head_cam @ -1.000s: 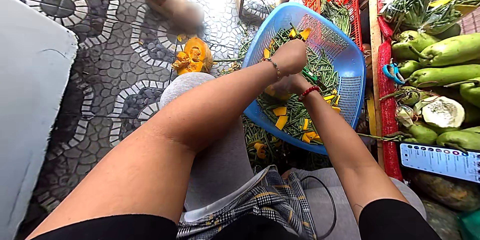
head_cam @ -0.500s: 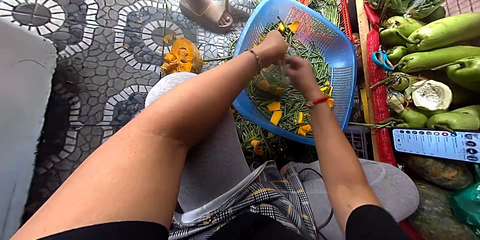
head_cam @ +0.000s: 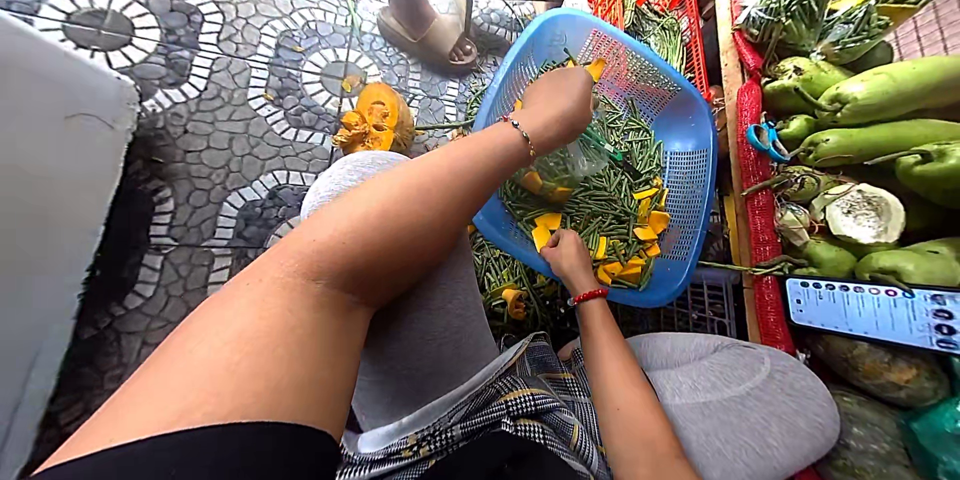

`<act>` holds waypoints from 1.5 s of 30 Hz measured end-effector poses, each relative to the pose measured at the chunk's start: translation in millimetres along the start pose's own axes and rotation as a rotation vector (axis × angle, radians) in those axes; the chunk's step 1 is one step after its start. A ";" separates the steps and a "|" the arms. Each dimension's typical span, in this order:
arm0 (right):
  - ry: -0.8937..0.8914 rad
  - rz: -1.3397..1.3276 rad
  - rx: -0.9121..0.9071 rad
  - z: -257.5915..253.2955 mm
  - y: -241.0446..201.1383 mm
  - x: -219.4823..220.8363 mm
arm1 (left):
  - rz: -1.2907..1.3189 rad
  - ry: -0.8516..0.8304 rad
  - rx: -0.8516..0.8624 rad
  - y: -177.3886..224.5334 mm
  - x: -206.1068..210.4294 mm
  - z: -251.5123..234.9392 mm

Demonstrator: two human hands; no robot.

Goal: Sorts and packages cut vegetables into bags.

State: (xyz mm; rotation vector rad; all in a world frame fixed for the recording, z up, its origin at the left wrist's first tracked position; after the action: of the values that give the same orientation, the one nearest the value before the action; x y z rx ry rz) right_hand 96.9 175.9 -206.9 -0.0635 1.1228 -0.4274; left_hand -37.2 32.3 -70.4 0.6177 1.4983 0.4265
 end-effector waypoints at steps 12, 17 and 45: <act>0.005 -0.157 -0.070 -1.0 9.2 -12.5 | 0.568 -0.142 -0.202 10.4 2.9 44.9; 0.436 -0.401 -0.137 51.4 22.1 -126.2 | 0.571 0.069 -0.215 13.9 14.0 79.1; -0.074 -0.385 -0.161 -54.7 -61.9 -42.4 | 0.721 0.490 -0.107 25.2 77.8 131.1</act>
State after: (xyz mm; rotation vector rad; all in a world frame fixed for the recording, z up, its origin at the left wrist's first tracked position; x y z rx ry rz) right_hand 14.6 143.4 -178.4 -0.4385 1.0713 -0.6704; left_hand 99.3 84.8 -120.4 1.0141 1.6589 1.2776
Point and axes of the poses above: each hand's wrist, its own z-axis away from the middle knuckle, its own x-axis out of the palm, y = z × x, the point moved 4 cm from there along -z, towards the middle knuckle, and after that the axes turned 15 degrees about y, right-handed, at the moved point
